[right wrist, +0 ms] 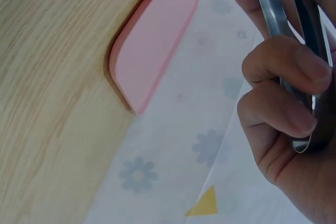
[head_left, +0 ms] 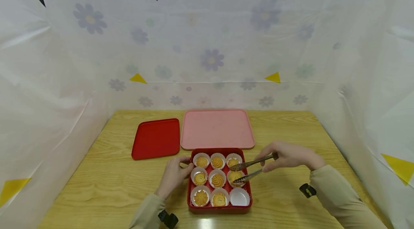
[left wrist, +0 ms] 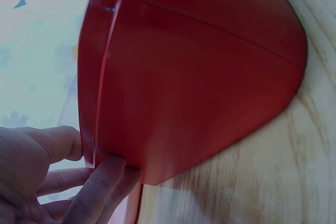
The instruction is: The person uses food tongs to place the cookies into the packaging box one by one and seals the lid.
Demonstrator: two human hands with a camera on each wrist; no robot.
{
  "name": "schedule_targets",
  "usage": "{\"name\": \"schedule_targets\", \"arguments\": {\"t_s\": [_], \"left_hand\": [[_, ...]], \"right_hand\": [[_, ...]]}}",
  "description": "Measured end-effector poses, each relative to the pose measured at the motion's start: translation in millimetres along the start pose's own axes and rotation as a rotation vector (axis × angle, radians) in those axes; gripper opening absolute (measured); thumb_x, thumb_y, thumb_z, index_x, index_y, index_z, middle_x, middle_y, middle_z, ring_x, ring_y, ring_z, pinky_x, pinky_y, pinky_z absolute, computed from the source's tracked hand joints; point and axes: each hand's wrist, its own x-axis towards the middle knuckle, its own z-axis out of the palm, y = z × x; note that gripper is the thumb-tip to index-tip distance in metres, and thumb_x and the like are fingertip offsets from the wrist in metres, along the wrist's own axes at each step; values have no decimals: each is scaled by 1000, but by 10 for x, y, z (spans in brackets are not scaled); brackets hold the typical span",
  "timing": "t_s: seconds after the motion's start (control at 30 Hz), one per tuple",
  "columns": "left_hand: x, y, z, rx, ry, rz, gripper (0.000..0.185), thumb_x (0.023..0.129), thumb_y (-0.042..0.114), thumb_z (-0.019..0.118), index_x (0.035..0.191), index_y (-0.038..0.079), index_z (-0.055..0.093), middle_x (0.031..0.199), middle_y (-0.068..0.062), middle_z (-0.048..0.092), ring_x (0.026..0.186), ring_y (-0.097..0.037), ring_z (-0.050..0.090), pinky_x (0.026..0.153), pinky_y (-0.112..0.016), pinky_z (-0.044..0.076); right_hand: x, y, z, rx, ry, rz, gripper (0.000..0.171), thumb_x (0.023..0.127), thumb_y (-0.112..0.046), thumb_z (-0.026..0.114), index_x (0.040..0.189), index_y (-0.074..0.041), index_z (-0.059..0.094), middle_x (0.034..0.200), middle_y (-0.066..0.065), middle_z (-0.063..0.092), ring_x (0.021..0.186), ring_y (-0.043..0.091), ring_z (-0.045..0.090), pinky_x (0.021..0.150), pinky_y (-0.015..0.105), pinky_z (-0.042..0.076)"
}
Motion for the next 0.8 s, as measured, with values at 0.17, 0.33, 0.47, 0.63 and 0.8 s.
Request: {"name": "schedule_targets", "arguments": {"t_s": [0.17,0.33,0.47,0.63,0.8], "left_hand": [[3,-11,6,-4,8,4,26,89,8,69,112,-3,73,102,-15,75,74,-17,70,63,-24,55],[5,-10,7,-2,8,3,26,89,8,70,112,-3,73,102,-15,75,74,-16,70,63,-24,54],[4,-10,8,-4,7,-3,26,89,8,70,112,-3,73,103,-15,75,74,-15,69,63,-23,54],[3,-6,10,-12,4,-7,26,89,8,70,113,-2,73,103,-15,75,73,-14,69,63,-23,54],[-1,0,6,-15,0,-7,25,90,8,69,113,-2,73,103,-14,75,74,-14,69,63,-23,54]], "right_hand": [[16,-71,10,4,-49,30,24,93,-33,71,116,-26,75,98,-9,73,64,-5,43,58,18,41],[35,-128,17,-25,-73,38,25,92,-32,72,115,-23,76,93,-14,71,66,-5,44,58,18,41],[65,-195,19,-57,-96,39,25,90,-30,74,114,-21,76,91,-13,72,66,-5,46,58,18,41],[112,-280,27,-76,-132,69,26,89,-27,76,114,-18,77,89,-14,72,64,-5,46,58,17,40],[171,-346,42,-119,-152,119,28,87,-26,78,113,-18,77,89,-17,71,73,-5,56,62,19,44]]}}
